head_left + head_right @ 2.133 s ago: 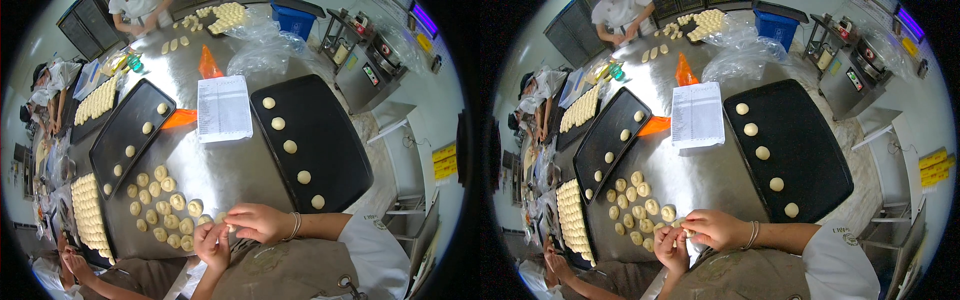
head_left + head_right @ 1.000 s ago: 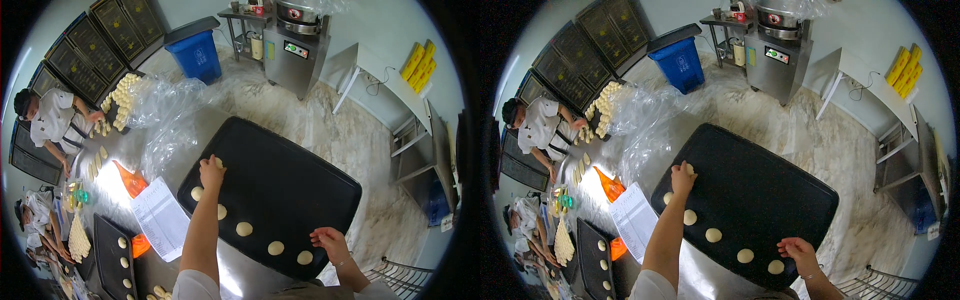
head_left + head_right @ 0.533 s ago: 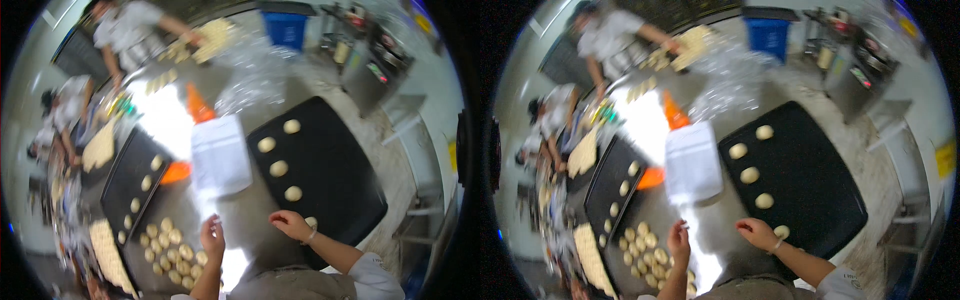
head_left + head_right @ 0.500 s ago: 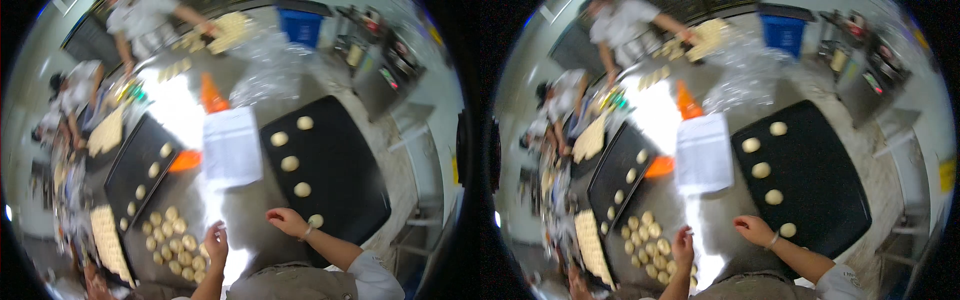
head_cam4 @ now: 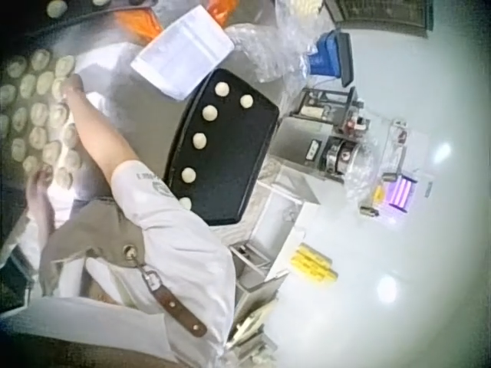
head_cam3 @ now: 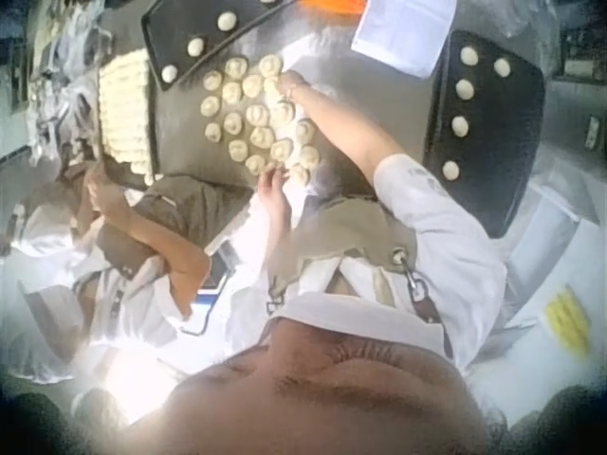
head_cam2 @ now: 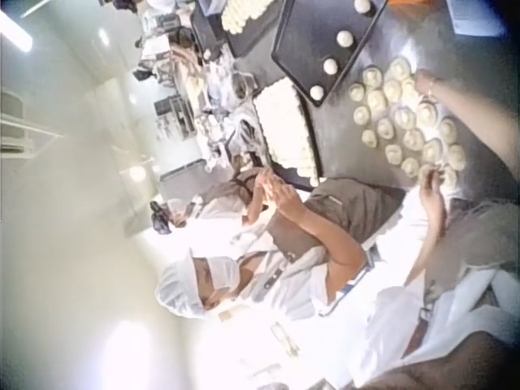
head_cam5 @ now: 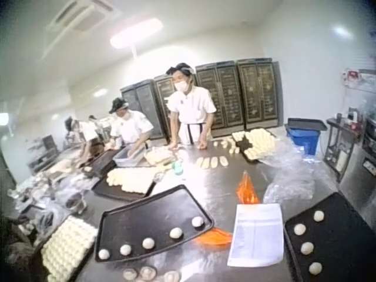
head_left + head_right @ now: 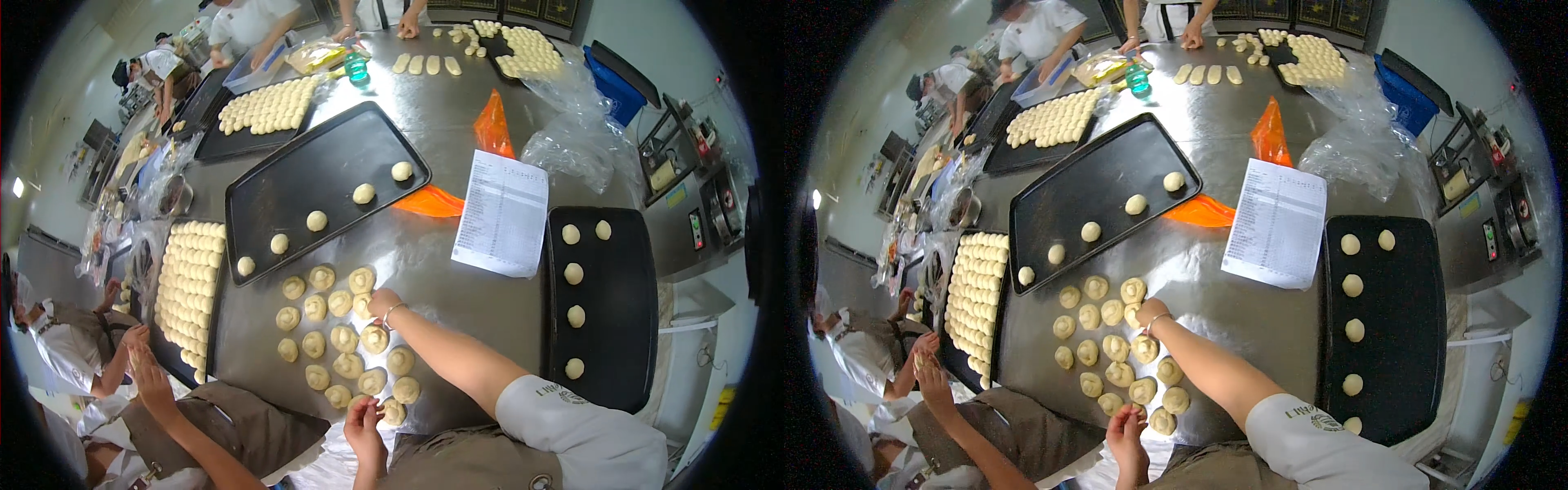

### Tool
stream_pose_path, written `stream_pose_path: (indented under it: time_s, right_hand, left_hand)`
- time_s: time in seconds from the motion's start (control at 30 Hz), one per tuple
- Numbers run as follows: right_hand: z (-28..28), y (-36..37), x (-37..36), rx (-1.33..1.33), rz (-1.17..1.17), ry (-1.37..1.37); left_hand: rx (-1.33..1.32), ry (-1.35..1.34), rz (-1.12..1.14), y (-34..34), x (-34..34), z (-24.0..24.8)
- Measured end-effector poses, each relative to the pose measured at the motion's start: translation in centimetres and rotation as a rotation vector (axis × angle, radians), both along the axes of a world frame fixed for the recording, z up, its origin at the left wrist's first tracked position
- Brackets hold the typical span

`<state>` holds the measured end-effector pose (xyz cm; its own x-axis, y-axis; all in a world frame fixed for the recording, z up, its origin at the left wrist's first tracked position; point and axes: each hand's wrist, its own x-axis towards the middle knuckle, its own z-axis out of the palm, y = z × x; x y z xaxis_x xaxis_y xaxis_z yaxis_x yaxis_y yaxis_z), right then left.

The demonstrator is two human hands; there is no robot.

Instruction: Shape pieces of dough into rounds and arrange them onto a baking tray.

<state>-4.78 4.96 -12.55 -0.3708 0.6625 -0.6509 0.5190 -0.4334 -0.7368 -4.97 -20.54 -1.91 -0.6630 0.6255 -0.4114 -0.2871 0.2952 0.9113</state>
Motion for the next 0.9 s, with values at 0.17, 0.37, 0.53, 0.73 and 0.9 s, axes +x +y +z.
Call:
stream_pose_path:
  time_s: [0.17, 0.37, 0.53, 0.73, 0.9]
  right_hand:
    - [0.0, -2.8, 4.0, -0.768, -0.466, 0.975]
    - [11.0, -10.5, 14.4, -0.306, -0.152, 0.808]
    - [14.2, -11.7, 20.2, 0.93, 0.119, 0.167]
    - [16.3, -11.8, 21.9, 1.261, 0.257, 0.283]
    - [17.8, -12.7, 23.7, 0.423, 0.056, 0.404]
  left_hand:
    - [0.171, -0.915, 0.152, 5.2, -2.0, -2.0]
    - [0.439, -1.158, -0.089, 8.7, -0.6, 0.1]
    - [0.337, -1.179, -0.161, 7.4, 1.1, 2.4]
    - [0.282, -1.057, -0.601, 6.7, 3.5, 5.5]
    - [0.08, -0.696, -0.735, 6.1, 4.6, 6.7]
